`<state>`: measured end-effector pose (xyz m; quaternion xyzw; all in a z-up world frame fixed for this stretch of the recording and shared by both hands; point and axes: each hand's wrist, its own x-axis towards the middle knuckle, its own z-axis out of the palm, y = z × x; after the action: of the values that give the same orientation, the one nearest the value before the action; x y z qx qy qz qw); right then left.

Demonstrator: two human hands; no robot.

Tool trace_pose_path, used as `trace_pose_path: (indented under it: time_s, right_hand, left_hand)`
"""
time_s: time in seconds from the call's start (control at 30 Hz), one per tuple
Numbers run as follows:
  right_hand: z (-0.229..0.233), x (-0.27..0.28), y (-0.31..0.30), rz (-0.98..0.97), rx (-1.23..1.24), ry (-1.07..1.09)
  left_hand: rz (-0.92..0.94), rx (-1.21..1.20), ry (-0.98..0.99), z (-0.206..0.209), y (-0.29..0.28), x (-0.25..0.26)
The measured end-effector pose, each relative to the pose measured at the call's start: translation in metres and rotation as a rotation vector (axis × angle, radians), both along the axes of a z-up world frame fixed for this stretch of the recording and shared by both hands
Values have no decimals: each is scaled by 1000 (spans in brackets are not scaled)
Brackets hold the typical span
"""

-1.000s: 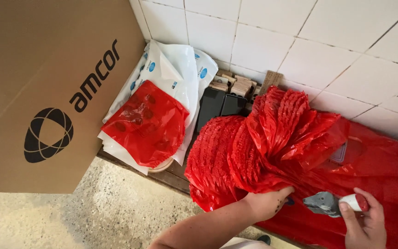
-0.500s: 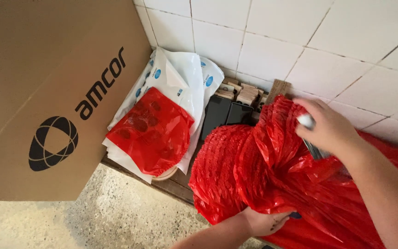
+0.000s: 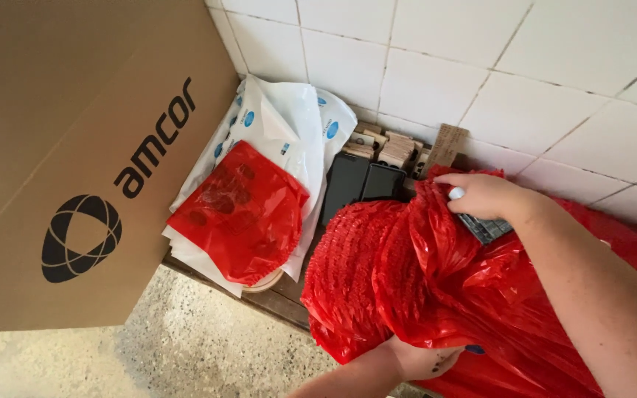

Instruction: Using a hand stamp to mark a large stack of red plastic bags on a workbench.

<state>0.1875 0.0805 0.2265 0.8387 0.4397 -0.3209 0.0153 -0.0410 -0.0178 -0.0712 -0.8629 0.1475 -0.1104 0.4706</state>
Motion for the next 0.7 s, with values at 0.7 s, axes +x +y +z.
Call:
trace_pose_path:
  time_s: [0.7]
  right_hand:
    - [-6, -9, -15, -102, 49, 69]
  left_hand:
    - [-92, -811, -83, 8, 0, -8]
